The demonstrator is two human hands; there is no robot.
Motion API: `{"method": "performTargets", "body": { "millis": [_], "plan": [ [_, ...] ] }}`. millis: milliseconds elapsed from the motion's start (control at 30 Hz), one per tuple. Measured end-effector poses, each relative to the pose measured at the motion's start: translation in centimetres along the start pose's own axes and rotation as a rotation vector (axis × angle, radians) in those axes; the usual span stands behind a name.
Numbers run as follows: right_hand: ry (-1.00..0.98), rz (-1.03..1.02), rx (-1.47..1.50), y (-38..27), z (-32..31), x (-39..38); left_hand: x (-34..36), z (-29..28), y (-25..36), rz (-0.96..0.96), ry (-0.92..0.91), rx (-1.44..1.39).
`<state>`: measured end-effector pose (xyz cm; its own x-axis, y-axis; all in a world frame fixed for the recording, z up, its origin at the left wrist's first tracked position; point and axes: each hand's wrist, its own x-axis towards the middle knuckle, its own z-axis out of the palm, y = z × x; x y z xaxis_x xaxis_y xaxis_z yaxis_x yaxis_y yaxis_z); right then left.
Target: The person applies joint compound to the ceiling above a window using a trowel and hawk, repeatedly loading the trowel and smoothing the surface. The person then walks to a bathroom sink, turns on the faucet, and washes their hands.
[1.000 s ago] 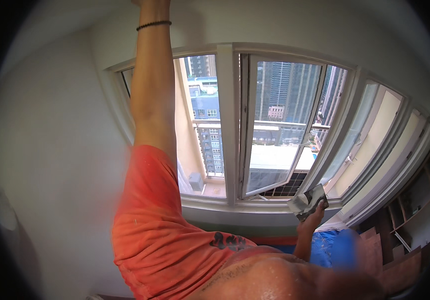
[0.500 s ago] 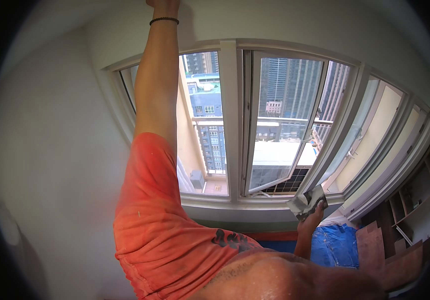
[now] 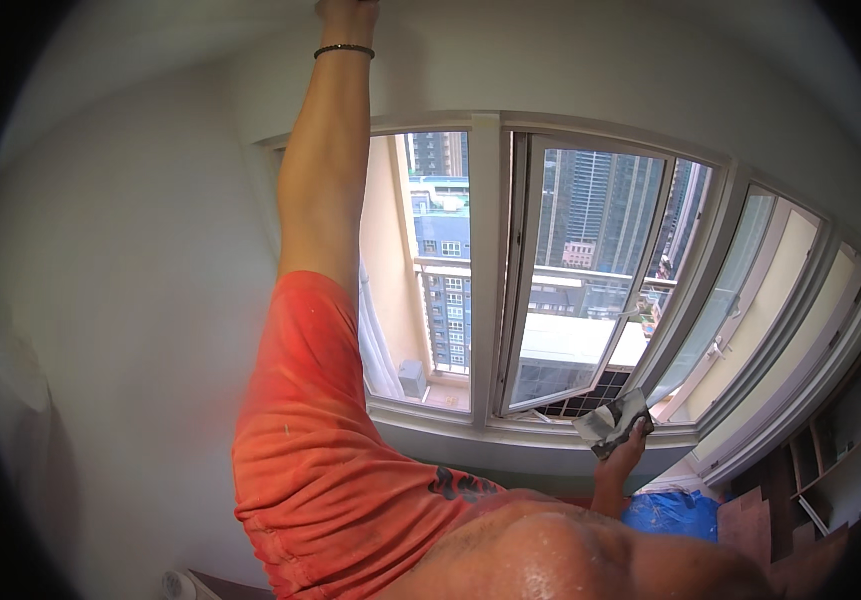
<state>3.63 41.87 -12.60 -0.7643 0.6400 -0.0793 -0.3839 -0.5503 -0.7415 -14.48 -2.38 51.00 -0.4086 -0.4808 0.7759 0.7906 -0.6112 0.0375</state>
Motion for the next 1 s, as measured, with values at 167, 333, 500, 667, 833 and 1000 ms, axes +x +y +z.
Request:
{"method": "performTargets", "body": {
  "millis": [167,333,500,667,833,1000],
  "plan": [
    [-0.087,0.024,-0.018,-1.5,0.9,0.8,-5.5,3.5,8.3,0.138,-0.030,0.072],
    [-0.140,0.070,-0.013,-1.5,0.8,1.8,-12.2,6.4,13.6,0.306,-0.086,0.157],
    [-0.126,0.130,-0.026,-0.9,1.0,2.1,-15.2,6.5,13.7,0.387,-0.078,0.196],
    [-0.132,0.097,-0.015,-0.7,-0.3,2.7,-11.8,-1.1,4.8,0.191,0.076,0.028],
    [-0.095,0.120,-0.043,0.0,0.5,1.5,-1.9,-6.0,-0.8,-0.004,0.109,-0.063],
    [-0.097,0.045,-0.018,0.7,-0.3,2.1,2.4,-5.9,-7.5,-0.086,0.111,-0.076]
  ]
}}
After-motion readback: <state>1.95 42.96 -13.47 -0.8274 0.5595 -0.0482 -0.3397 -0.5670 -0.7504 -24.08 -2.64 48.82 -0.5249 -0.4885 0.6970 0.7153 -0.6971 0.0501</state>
